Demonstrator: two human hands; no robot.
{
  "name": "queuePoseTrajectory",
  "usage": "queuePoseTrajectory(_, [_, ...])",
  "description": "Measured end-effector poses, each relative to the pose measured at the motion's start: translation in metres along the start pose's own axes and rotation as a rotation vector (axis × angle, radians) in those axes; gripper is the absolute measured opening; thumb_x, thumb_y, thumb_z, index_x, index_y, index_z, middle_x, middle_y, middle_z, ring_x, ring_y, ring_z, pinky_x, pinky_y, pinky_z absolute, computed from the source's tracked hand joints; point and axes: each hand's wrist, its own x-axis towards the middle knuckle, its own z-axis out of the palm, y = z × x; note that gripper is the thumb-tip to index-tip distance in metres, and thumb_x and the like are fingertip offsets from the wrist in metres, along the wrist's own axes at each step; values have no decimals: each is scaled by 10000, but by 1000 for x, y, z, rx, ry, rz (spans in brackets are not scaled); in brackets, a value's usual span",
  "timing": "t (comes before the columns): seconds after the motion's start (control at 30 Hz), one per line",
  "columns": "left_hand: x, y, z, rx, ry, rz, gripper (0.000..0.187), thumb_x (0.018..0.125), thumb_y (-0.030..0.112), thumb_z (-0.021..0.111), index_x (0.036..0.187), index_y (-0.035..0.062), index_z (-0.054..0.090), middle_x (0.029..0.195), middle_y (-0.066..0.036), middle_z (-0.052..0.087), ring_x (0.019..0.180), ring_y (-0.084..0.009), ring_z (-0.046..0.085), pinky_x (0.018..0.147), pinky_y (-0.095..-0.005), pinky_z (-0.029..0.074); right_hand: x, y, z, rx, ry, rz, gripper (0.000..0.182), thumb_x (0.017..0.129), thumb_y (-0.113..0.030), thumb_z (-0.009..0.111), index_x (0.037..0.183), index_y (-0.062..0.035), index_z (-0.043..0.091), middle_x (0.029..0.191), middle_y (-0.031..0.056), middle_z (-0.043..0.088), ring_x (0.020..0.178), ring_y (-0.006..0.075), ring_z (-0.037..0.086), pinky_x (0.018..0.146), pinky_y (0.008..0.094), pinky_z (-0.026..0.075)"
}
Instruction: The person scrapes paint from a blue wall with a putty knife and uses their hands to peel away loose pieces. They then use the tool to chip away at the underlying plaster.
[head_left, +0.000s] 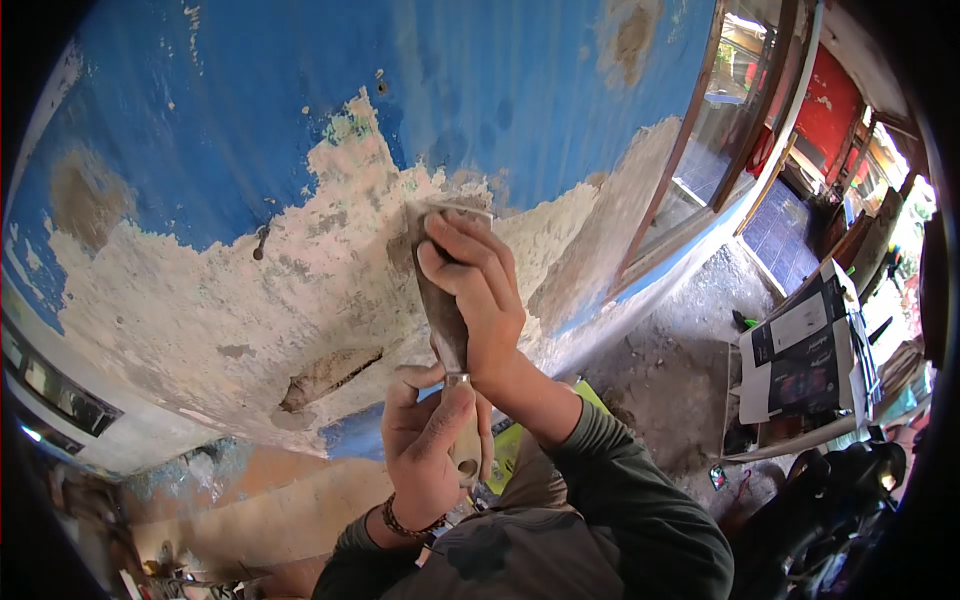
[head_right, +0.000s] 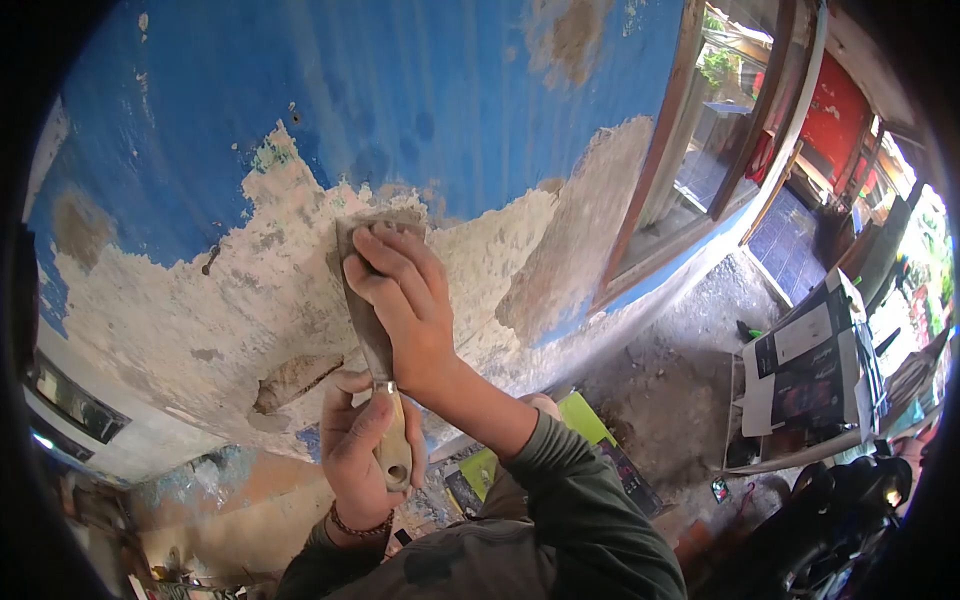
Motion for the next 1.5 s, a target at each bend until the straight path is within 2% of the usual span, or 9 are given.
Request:
queuePoseTrajectory(0.1, [10, 3, 1, -20, 1, -4, 187, 927, 132, 466, 1111, 118, 438, 670, -191, 526, 329, -204, 438, 294, -261, 361, 12, 8, 7, 26, 65, -40, 179, 716, -27, 657, 889, -1, 623, 1091, 137, 613, 1076, 322, 550, 926, 414, 422])
queuePoseTrajectory(0.27, [1, -11, 0, -41, -16, 25, 202, 929, 136, 464, 1127, 112, 435, 687, -190, 527, 353, -199, 452, 296, -260, 363, -6, 10, 1, 53, -5, -22, 205, 700, 7, 664, 899, 11, 614, 1081, 147, 608, 1068, 338, 553, 926, 419, 425])
queuePoseTrajectory(0.4, [16, -7, 5, -95, -46, 60, 206, 926, 138, 464, 1130, 125, 433, 702, -186, 528, 375, -197, 464, 311, -258, 377, 21, 12, 1, 92, 43, -38, 180, 702, 5, 669, 876, 10, 623, 1062, 144, 618, 1064, 331, 556, 921, 414, 429])
queuePoseTrajectory(0.83, [12, -29, 8, -75, -39, 37, 234, 922, 99, 451, 1147, 143, 408, 700, -179, 539, 397, -196, 488, 327, -267, 385, 4, 24, -3, 63, 72, -34, 241, 642, 13, 701, 873, -8, 634, 1038, 132, 630, 1043, 317, 570, 912, 412, 438])
queuePoseTrajectory(0.9, [15, -28, 7, -74, -49, 46, 232, 923, 100, 451, 1147, 142, 406, 701, -179, 539, 399, -196, 490, 327, -266, 385, 7, 29, -2, 92, 63, -97, 156, 755, -62, 655, 891, 8, 629, 1074, 160, 617, 1065, 326, 564, 908, 392, 451])
queuePoseTrajectory(0.97, [20, -18, 11, -92, -65, 30, 222, 924, 106, 455, 1138, 135, 406, 704, -182, 538, 389, -195, 483, 327, -268, 386, 16, 25, -4, 110, 55, -85, 134, 759, -37, 649, 882, 9, 625, 1077, 159, 615, 1069, 322, 561, 912, 389, 449])
queuePoseTrajectory(1.03, [18, -22, 10, -68, -33, 30, 217, 925, 106, 452, 1135, 136, 407, 706, -184, 538, 385, -197, 482, 325, -268, 386, 17, 22, -4, 111, 60, -26, 211, 657, 1, 687, 859, 0, 628, 1055, 135, 623, 1056, 322, 560, 924, 405, 431])
queuePoseTrajectory(1.17, [14, -27, 3, -75, -71, 27, 191, 928, 118, 453, 1113, 135, 409, 711, -188, 537, 370, -200, 474, 315, -267, 381, 6, 24, -7, 58, -5, -32, 244, 641, -7, 684, 879, -3, 632, 1075, 139, 617, 1066, 326, 554, 924, 400, 432])
queuePoseTrajectory(1.5, [21, -13, 6, -14, -28, 50, 213, 936, 122, 441, 1145, 134, 405, 703, -189, 531, 358, -207, 461, 307, -268, 378, 25, 18, 3, 72, 80, -70, 246, 650, -2, 681, 890, -9, 630, 1057, 132, 621, 1064, 319, 552, 902, 391, 434])
